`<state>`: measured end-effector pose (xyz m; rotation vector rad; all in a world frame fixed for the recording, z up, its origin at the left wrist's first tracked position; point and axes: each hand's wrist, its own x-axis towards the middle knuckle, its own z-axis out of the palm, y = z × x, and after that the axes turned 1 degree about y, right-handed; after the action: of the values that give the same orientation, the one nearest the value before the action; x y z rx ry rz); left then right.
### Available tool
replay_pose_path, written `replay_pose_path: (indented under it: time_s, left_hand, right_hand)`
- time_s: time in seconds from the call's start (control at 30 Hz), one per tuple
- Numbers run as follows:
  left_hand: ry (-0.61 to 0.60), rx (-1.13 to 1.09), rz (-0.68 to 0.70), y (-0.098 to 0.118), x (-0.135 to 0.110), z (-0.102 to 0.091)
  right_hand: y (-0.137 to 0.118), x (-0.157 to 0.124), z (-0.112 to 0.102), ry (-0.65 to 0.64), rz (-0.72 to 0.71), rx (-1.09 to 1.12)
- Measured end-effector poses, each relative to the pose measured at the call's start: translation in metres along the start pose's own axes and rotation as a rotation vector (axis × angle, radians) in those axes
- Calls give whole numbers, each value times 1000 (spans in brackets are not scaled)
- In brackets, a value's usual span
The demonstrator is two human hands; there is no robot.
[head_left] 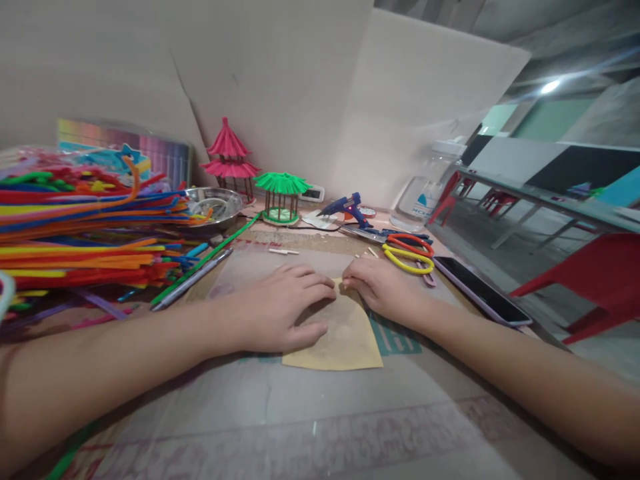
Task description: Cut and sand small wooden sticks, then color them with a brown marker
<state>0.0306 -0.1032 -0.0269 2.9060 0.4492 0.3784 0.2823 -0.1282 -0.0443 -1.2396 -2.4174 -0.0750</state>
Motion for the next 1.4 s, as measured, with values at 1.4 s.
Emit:
replay_pose_path:
  time_s: [1.4]
  left_hand:
    - [-14,26,5,-1,0,-1]
  right_hand:
    - [-3,2,2,64,-22,98]
